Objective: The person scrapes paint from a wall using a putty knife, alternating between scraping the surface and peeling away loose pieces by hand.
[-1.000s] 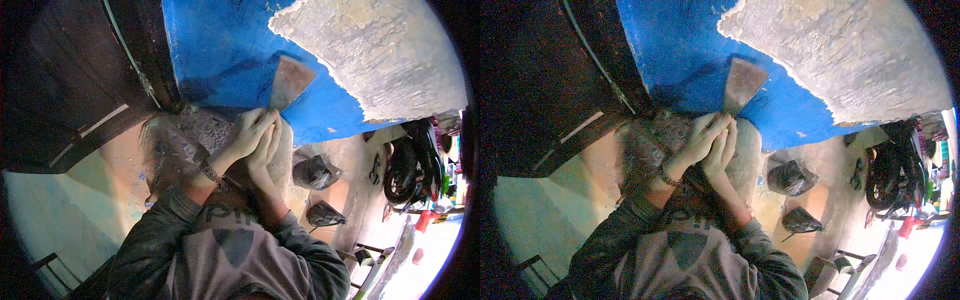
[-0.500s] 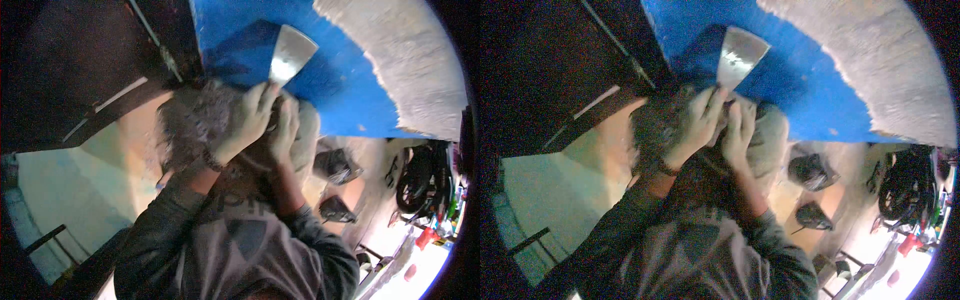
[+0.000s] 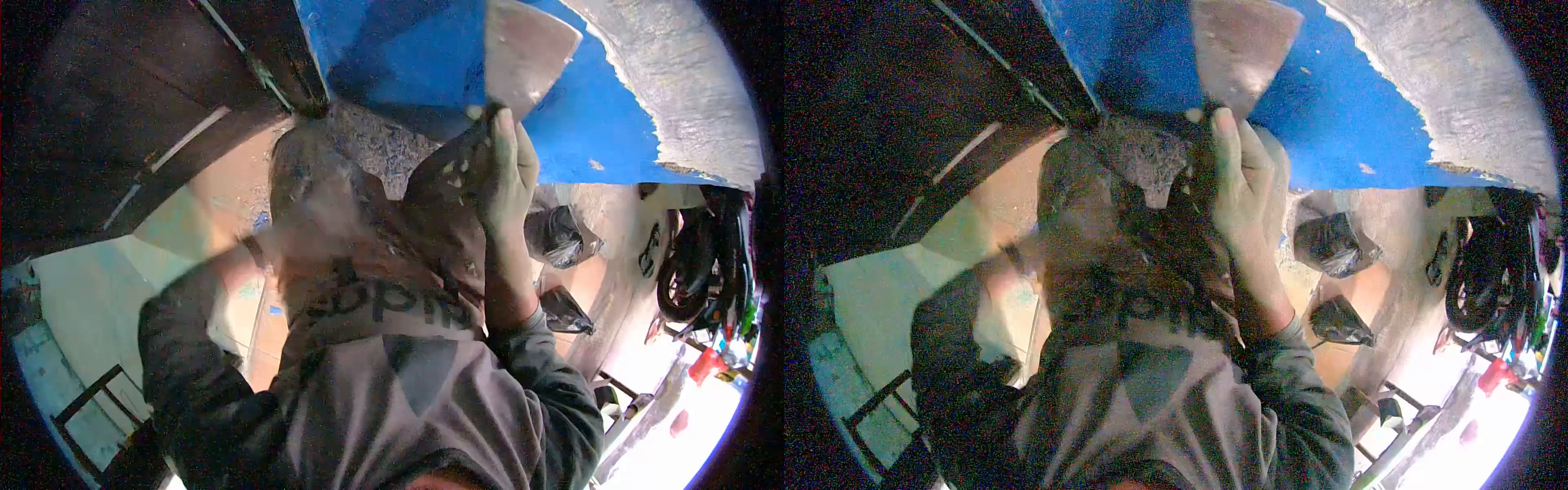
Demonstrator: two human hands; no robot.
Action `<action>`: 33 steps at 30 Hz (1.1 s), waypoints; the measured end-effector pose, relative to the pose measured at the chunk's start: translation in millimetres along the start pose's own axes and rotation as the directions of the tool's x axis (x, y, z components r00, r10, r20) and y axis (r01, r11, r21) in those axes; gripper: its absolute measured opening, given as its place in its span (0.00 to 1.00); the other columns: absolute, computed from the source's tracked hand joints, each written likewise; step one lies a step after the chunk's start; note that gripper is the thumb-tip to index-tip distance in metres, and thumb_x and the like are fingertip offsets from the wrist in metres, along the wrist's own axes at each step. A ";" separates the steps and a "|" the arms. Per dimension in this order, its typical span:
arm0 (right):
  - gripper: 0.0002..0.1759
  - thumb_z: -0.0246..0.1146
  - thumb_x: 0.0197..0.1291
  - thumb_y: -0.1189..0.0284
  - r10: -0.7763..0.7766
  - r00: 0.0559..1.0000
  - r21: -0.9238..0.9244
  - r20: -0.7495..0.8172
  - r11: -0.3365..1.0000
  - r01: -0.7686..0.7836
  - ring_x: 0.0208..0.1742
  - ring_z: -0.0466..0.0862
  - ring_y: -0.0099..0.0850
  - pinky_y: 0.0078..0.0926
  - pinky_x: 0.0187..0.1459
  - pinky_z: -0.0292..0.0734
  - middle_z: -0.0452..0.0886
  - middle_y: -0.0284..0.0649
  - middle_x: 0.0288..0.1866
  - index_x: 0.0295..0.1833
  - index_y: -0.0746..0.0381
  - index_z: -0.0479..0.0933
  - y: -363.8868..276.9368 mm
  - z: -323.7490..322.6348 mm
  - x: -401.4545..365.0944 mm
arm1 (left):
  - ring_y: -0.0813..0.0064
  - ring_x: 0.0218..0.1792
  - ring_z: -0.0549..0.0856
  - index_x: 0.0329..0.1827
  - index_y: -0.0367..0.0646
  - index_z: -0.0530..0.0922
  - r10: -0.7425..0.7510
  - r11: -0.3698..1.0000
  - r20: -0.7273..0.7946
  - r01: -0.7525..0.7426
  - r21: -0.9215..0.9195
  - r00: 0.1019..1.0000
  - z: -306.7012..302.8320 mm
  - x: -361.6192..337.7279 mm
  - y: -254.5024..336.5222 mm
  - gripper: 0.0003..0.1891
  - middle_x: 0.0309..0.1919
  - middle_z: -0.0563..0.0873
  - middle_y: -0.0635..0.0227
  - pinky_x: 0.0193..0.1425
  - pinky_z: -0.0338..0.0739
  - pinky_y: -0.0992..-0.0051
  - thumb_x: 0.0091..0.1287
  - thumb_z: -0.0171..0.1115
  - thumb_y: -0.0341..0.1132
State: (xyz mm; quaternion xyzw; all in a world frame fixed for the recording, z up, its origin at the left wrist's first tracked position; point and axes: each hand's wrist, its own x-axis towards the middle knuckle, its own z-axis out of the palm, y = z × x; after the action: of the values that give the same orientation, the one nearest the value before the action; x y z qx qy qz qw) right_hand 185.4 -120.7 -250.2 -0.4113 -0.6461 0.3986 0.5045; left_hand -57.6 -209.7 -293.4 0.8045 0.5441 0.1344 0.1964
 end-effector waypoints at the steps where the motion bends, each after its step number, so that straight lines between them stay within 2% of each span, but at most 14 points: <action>1: 0.21 0.48 0.72 0.59 -0.074 0.996 -0.144 0.054 0.986 0.081 0.14 0.67 0.18 0.16 0.17 0.62 0.70 0.31 0.17 0.44 0.67 0.77 -2.7 -2.0 -0.8 | 0.65 0.57 0.76 0.51 0.37 0.77 -0.316 0.948 0.097 0.310 0.074 0.944 -15.2 8.8 -27.1 0.18 0.55 0.78 0.54 0.59 0.71 0.68 0.66 0.56 0.41; 3: 0.20 0.49 0.71 0.60 0.110 0.990 0.027 0.090 0.993 -0.113 0.14 0.65 0.17 0.16 0.18 0.62 0.68 0.29 0.16 0.47 0.67 0.77 -13.5 3.5 -8.8 | 0.60 0.55 0.77 0.49 0.34 0.76 -0.810 0.585 0.193 0.750 0.309 0.553 -42.1 19.1 -79.8 0.22 0.53 0.78 0.54 0.58 0.72 0.63 0.65 0.56 0.47; 5: 0.21 0.49 0.71 0.59 0.113 0.991 0.154 0.069 0.980 -0.123 0.14 0.65 0.16 0.16 0.18 0.62 0.65 0.27 0.15 0.47 0.67 0.77 -18.2 6.3 -7.6 | 0.57 0.55 0.77 0.49 0.35 0.77 -0.232 0.678 -0.475 0.491 0.547 0.849 -22.4 -0.5 -134.9 0.18 0.54 0.78 0.52 0.58 0.72 0.63 0.64 0.57 0.41; 8: 0.21 0.50 0.71 0.59 0.151 0.987 0.202 0.057 0.966 -0.160 0.14 0.64 0.16 0.15 0.18 0.60 0.64 0.27 0.14 0.46 0.66 0.78 -16.4 6.9 -7.6 | 0.51 0.57 0.76 0.50 0.36 0.77 -0.278 0.949 -0.309 0.211 -0.234 0.910 26.9 -0.1 -92.4 0.18 0.56 0.77 0.49 0.60 0.70 0.59 0.62 0.60 0.40; 9: 0.21 0.50 0.71 0.58 0.185 0.982 0.222 0.045 0.956 -0.190 0.13 0.64 0.16 0.15 0.18 0.60 0.64 0.27 0.13 0.46 0.66 0.78 -17.1 8.7 -5.3 | 0.50 0.58 0.74 0.51 0.37 0.77 -0.077 0.994 -0.371 0.043 -0.099 0.926 28.2 -0.1 -50.1 0.19 0.57 0.76 0.50 0.62 0.68 0.60 0.62 0.61 0.41; 11: 0.21 0.50 0.71 0.59 0.198 0.980 0.209 0.033 0.957 -0.201 0.13 0.64 0.16 0.15 0.17 0.59 0.64 0.27 0.13 0.46 0.66 0.78 -17.5 11.0 -3.3 | 0.49 0.58 0.74 0.53 0.37 0.76 -0.117 0.844 -0.203 -0.011 -0.537 0.972 68.7 -5.2 -0.1 0.22 0.55 0.77 0.50 0.64 0.67 0.61 0.61 0.61 0.42; 15: 0.20 0.49 0.71 0.60 0.210 0.972 0.072 0.104 0.973 -0.218 0.12 0.65 0.16 0.17 0.16 0.59 0.66 0.27 0.13 0.45 0.66 0.78 -27.0 10.9 -0.4 | 0.49 0.59 0.74 0.55 0.38 0.74 0.300 0.930 0.013 -0.296 0.217 0.954 70.5 13.6 -10.8 0.24 0.55 0.77 0.50 0.64 0.67 0.61 0.61 0.60 0.45; 20: 0.16 0.53 0.70 0.63 0.302 0.942 0.110 0.149 0.941 -0.319 0.38 0.69 0.15 0.16 0.40 0.67 0.75 0.25 0.34 0.47 0.66 0.77 -39.8 6.6 1.3 | 0.56 0.48 0.81 0.51 0.35 0.78 -0.457 0.869 -0.566 0.480 -0.119 0.687 -1.7 52.8 -28.1 0.18 0.46 0.82 0.50 0.52 0.75 0.60 0.63 0.59 0.38; 23: 0.16 0.53 0.70 0.63 0.368 0.920 0.001 0.132 0.928 -0.372 0.39 0.70 0.16 0.16 0.42 0.67 0.76 0.26 0.37 0.48 0.65 0.76 -54.1 7.3 9.9 | 0.47 0.50 0.79 0.53 0.39 0.78 0.035 0.982 -0.451 -0.114 -0.149 0.892 6.2 43.0 30.5 0.21 0.45 0.82 0.48 0.55 0.74 0.59 0.62 0.59 0.44; 25: 0.16 0.54 0.69 0.64 0.254 0.964 0.311 0.075 0.913 -0.264 0.41 0.70 0.17 0.17 0.45 0.68 0.77 0.29 0.40 0.52 0.65 0.74 -37.0 15.0 5.9 | 0.47 0.50 0.79 0.53 0.38 0.78 0.085 0.976 -0.278 -0.136 -0.170 0.957 21.9 29.0 40.5 0.22 0.45 0.82 0.48 0.58 0.72 0.59 0.62 0.60 0.44; 27: 0.17 0.54 0.69 0.65 0.170 0.974 0.115 0.151 0.975 -0.188 0.44 0.71 0.18 0.18 0.47 0.68 0.77 0.30 0.42 0.55 0.66 0.72 -52.3 4.5 5.9 | 0.48 0.52 0.78 0.57 0.36 0.74 -0.019 0.994 0.633 -0.055 0.098 0.774 52.9 25.6 -16.3 0.25 0.49 0.80 0.48 0.61 0.69 0.58 0.61 0.61 0.44; 29: 0.17 0.54 0.69 0.67 0.106 0.980 -0.077 0.169 0.993 -0.094 0.45 0.73 0.19 0.21 0.48 0.69 0.77 0.32 0.43 0.57 0.66 0.70 -68.4 -8.6 7.7 | 0.50 0.51 0.79 0.55 0.34 0.76 0.146 0.686 -0.236 0.074 0.723 0.961 44.1 37.8 -85.3 0.25 0.46 0.82 0.49 0.62 0.68 0.56 0.61 0.62 0.44; 30: 0.17 0.53 0.69 0.68 0.081 0.987 0.001 0.140 0.997 -0.082 0.45 0.73 0.19 0.21 0.48 0.70 0.77 0.32 0.43 0.58 0.66 0.70 -62.6 -10.5 5.3 | 0.50 0.51 0.79 0.55 0.34 0.76 0.166 0.675 -0.249 0.074 0.735 0.954 27.7 51.8 -85.3 0.25 0.46 0.82 0.49 0.62 0.68 0.56 0.61 0.62 0.44; 33: 0.15 0.52 0.70 0.67 0.069 0.996 0.205 0.057 0.976 -0.079 0.32 0.73 0.18 0.19 0.34 0.67 0.76 0.31 0.33 0.56 0.64 0.70 -69.0 -5.1 13.1 | 0.62 0.42 0.84 0.52 0.34 0.77 -0.249 0.942 -0.704 0.335 -0.017 0.665 -34.3 78.1 -43.0 0.18 0.41 0.84 0.53 0.55 0.75 0.69 0.64 0.59 0.37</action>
State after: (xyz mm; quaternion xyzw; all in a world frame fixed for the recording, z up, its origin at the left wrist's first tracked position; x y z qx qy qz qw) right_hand 179.5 -131.6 -180.8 -0.3703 -0.5976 0.4923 0.5132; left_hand -78.7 -117.2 -282.7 0.6062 0.7060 0.3628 -0.0504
